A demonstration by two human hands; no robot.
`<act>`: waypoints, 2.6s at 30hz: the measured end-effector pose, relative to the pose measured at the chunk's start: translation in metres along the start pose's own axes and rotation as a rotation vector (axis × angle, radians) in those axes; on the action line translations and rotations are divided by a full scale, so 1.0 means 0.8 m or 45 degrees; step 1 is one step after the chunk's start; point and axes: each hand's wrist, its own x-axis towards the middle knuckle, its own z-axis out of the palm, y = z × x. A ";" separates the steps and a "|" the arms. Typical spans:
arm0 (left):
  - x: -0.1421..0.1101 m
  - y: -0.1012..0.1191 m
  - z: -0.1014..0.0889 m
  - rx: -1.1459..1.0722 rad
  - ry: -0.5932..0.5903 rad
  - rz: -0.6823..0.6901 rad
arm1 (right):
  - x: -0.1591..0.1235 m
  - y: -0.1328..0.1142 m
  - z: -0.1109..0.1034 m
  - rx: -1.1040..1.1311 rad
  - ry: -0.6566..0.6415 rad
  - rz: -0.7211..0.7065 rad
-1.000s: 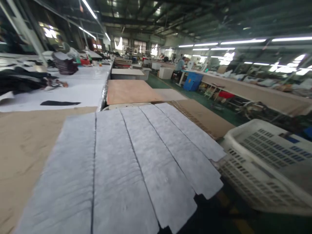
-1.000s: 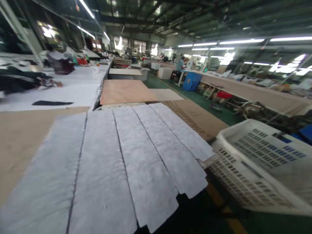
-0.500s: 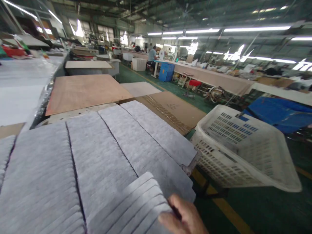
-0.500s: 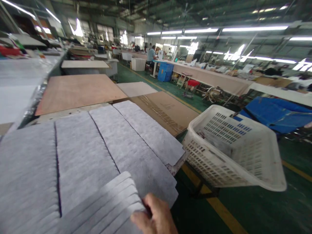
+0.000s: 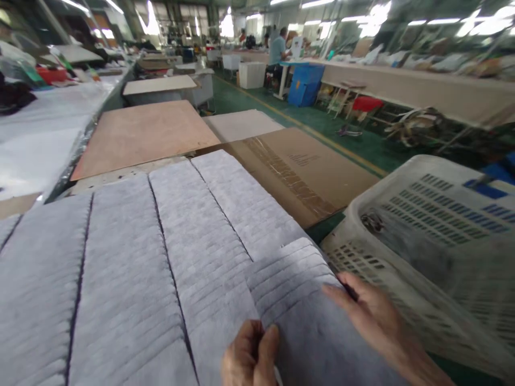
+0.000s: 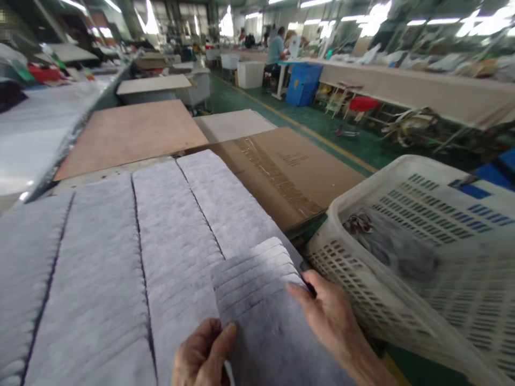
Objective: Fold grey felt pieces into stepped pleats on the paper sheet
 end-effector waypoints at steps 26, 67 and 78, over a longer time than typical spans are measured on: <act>0.016 0.031 0.086 0.552 0.328 -0.187 | 0.101 0.051 0.003 -0.115 -0.351 -0.067; 0.017 0.040 0.092 0.660 0.451 -0.087 | 0.108 0.026 0.005 -0.270 -0.351 0.056; 0.015 0.028 0.097 0.736 0.493 -0.032 | 0.101 0.047 0.005 -0.277 -0.365 -0.013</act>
